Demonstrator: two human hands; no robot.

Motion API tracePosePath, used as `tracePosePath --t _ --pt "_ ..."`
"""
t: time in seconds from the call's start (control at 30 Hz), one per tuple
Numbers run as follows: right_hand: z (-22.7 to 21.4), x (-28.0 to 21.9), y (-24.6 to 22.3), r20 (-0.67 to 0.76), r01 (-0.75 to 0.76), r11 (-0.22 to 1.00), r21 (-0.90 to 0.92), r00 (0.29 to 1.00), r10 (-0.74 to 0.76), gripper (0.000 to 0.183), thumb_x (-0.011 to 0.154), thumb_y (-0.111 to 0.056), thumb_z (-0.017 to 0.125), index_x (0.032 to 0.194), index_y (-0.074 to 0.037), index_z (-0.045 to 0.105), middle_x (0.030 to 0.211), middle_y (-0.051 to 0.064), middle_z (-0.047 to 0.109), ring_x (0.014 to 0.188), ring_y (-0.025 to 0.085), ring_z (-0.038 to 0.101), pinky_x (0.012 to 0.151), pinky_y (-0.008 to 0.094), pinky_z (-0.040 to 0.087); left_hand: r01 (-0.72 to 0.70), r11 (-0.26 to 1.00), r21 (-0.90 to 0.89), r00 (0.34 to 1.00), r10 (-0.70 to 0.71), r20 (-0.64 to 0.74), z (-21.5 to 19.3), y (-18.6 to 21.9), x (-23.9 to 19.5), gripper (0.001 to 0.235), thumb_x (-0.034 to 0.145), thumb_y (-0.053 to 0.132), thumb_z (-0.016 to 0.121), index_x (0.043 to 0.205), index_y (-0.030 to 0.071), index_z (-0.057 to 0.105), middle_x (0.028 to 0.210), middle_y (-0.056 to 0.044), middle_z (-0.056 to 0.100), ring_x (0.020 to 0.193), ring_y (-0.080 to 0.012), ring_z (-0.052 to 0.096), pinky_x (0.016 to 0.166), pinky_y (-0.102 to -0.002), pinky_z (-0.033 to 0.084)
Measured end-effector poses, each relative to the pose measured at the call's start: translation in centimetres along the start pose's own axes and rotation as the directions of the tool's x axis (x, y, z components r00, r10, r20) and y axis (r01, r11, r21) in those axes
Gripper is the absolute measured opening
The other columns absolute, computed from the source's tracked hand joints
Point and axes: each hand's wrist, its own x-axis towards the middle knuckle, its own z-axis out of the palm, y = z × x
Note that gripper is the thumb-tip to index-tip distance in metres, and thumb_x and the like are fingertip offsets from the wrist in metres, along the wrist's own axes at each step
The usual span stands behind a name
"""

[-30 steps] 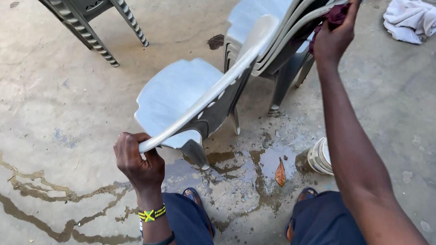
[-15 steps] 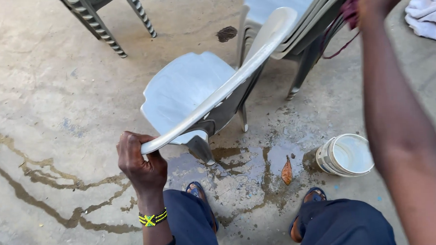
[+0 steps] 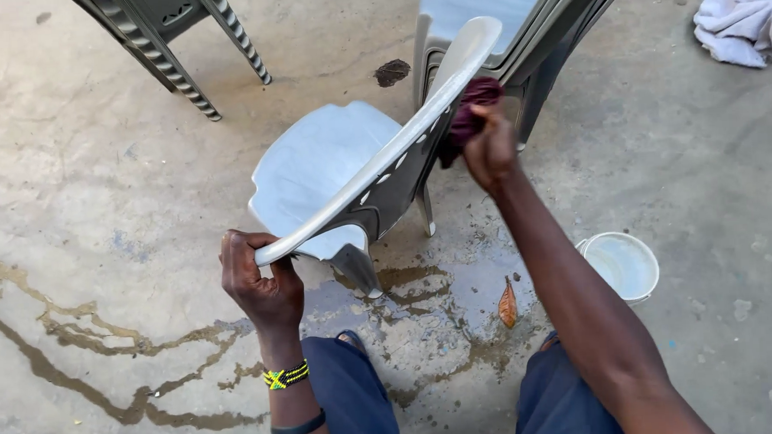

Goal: Cleaning a plastic chair by scrubbing it with a wet cloth dipped in a bucket of water.

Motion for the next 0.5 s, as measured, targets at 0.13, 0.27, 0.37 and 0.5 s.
tracePosePath --t 0.13,0.27,0.37,0.5 --pt "1.8 -1.9 1.0 0.400 0.450 0.876 -0.175 0.845 -0.355 0.043 0.112 0.000 0.053 0.152 -0.014 0.047 0.146 0.009 0.055 0.138 0.023 0.051 0.118 0.042 0.042 0.011 1.000 -0.010 1.000 -0.012 -0.016 0.0 -0.4 -0.1 0.019 0.101 0.012 0.064 0.083 0.012 0.059 0.076 -0.008 0.057 0.073 -0.0356 0.058 0.083 -0.037 0.044" --pt "1.2 -6.2 0.6 0.445 0.616 0.652 -0.443 0.782 -0.436 0.060 0.111 -0.016 0.072 0.160 -0.014 0.037 0.159 0.010 0.044 0.151 0.022 0.040 0.129 0.041 0.030 0.018 1.000 -0.024 1.000 -0.018 -0.017 -0.1 -0.1 0.0 0.020 0.100 0.011 0.065 0.081 0.010 0.057 0.076 -0.009 0.056 0.073 -0.0353 0.058 0.082 -0.038 0.044" --pt "-5.1 -7.5 5.4 0.246 0.332 0.705 -0.626 0.943 -0.225 0.085 0.101 -0.021 0.078 0.163 -0.016 0.021 0.155 0.018 0.044 0.144 0.033 0.047 0.124 0.055 0.036 0.006 0.999 -0.043 0.999 -0.007 -0.037 0.4 0.5 0.2 0.021 0.099 0.009 0.067 0.081 0.009 0.057 0.075 -0.010 0.057 0.071 -0.0381 0.057 0.081 -0.039 0.047" --pt "-10.7 -7.8 12.4 0.190 0.198 0.706 -0.680 0.977 -0.092 0.060 0.093 -0.003 0.079 0.136 -0.013 0.038 0.132 0.012 0.058 0.124 0.027 0.061 0.112 0.050 0.047 -0.004 0.999 -0.053 0.999 0.003 -0.035 0.3 0.4 0.2 0.021 0.100 0.010 0.068 0.082 0.009 0.057 0.076 -0.010 0.057 0.071 -0.0366 0.057 0.080 -0.039 0.047"
